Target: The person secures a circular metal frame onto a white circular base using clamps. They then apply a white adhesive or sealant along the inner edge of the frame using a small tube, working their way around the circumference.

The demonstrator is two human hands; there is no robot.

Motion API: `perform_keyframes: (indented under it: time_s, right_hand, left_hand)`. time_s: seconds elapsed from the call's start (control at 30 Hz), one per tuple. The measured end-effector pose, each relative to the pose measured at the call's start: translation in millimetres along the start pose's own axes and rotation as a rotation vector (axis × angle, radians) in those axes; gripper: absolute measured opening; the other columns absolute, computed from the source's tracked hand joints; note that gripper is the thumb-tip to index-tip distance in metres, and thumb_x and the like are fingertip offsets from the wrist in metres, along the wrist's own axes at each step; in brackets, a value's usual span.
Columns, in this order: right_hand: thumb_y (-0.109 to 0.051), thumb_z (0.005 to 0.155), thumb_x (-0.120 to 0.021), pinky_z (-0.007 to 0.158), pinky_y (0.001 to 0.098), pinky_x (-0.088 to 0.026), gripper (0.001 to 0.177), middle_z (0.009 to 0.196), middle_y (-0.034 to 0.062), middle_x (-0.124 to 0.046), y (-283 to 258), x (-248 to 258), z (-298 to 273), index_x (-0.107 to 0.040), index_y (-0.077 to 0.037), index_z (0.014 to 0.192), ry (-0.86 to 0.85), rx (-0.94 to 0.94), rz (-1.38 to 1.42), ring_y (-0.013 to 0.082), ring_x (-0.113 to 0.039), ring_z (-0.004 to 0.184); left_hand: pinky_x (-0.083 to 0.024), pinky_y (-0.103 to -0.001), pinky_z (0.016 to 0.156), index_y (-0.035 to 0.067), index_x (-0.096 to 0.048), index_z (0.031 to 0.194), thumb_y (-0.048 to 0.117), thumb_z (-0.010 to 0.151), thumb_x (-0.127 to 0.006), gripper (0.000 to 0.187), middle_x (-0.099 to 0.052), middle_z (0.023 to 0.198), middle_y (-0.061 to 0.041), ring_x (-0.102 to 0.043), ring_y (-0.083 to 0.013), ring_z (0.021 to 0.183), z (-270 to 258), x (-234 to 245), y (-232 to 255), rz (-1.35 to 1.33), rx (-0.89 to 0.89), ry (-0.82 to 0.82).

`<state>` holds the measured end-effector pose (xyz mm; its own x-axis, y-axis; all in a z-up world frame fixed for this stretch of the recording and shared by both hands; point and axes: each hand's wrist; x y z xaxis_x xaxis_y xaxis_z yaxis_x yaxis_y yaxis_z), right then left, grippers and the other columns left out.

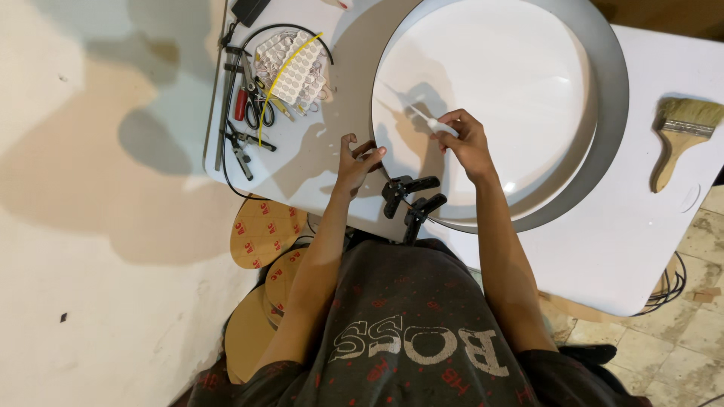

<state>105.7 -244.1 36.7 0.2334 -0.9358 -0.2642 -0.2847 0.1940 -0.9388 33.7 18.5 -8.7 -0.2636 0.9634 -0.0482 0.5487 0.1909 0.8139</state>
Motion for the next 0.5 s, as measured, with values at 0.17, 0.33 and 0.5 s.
perform_keyframes:
  time_s: [0.17,0.33,0.5]
  right_hand:
    - [0.007,0.091,-0.06,0.071,0.0336,-0.06,0.021,0.09,0.0167,-0.065,-1,-2,-17,-0.052,-0.001,0.109,-0.016,-0.016,0.062,0.0218,-0.068,0.076]
    - [0.007,0.094,-0.06,0.079,0.0314,-0.061,0.021,0.093,0.0149,-0.065,-9,-18,-31,-0.048,-0.003,0.109,0.016,0.027,0.08,0.0213,-0.069,0.085]
    - [0.006,0.093,-0.06,0.084,0.0396,-0.062,0.022,0.097,0.0212,-0.066,-7,-22,-33,-0.049,-0.003,0.11,0.033,0.046,0.043,0.0286,-0.071,0.09]
  left_hand:
    - [-0.057,-0.028,0.076,0.023,-0.034,0.122,0.038,0.076,-0.097,0.079,-0.061,0.125,-0.016,-0.06,-0.018,0.094,16,6,-20,-0.02,-0.035,-0.004]
    - [-0.054,-0.024,0.068,0.021,-0.033,0.122,0.036,0.075,-0.098,0.081,-0.063,0.115,-0.012,-0.06,-0.0156,0.087,11,4,-16,-0.071,-0.045,-0.036]
    - [-0.051,-0.029,0.069,0.016,-0.032,0.133,0.037,0.072,-0.101,0.095,-0.067,0.115,-0.013,-0.061,-0.0188,0.091,8,1,-6,-0.092,0.033,-0.071]
Point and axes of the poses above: each hand's wrist, its own z-axis towards the middle knuckle, its own x-axis out of the back of the hand, y = z × x
